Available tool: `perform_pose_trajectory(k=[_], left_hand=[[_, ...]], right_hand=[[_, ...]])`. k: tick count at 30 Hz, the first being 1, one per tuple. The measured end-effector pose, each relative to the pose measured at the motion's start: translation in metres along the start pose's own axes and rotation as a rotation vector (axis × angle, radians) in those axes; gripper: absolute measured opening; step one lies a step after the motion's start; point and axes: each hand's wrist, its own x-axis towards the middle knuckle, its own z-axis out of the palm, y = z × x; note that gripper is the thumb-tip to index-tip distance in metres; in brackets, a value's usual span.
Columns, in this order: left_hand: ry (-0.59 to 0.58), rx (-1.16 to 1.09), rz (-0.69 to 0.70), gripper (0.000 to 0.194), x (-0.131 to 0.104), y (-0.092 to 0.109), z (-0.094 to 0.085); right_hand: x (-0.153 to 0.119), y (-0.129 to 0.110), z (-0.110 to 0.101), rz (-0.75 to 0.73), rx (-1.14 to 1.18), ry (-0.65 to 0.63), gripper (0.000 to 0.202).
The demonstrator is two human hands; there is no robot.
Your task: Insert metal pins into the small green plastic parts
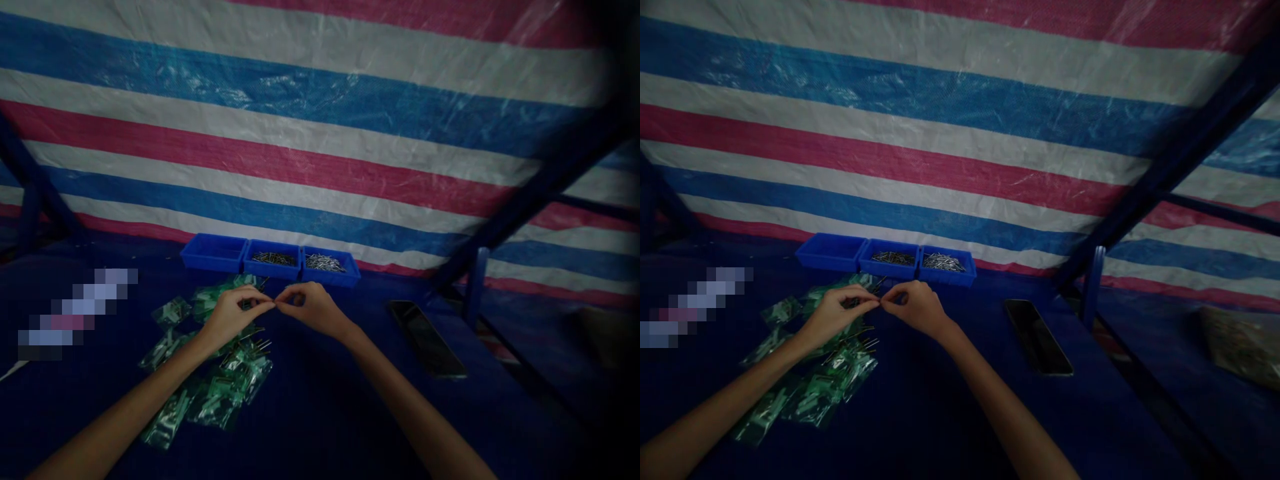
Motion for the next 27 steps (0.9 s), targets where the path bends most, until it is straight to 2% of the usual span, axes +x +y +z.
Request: perform_pose_trajectory(k=[10,16,22,27], left_hand=[[0.031,0.015,-0.033,0.017,0.004,0.001,-0.005],[0.028,-0.028,-0.070,0.018,0.002,0.002,0.000],[0.098,-0.030,-0.024,0.013,0.001,0.007,-0.001],[0.056,0.005,0.020,0.011,0.003,0.007,-0.002]], right_hand=[[0.005,0.006,0.014,0.096,0.283,-0.001,0.018],[0.004,0.001,0.015,0.042,0.381,-0.126,0.018],[0.007,-0.001,0.000,0.034,0.265,-0.169,0.020],[0.011,-0.003,-0.015,-0.039,0.224,-0.057,0.018]])
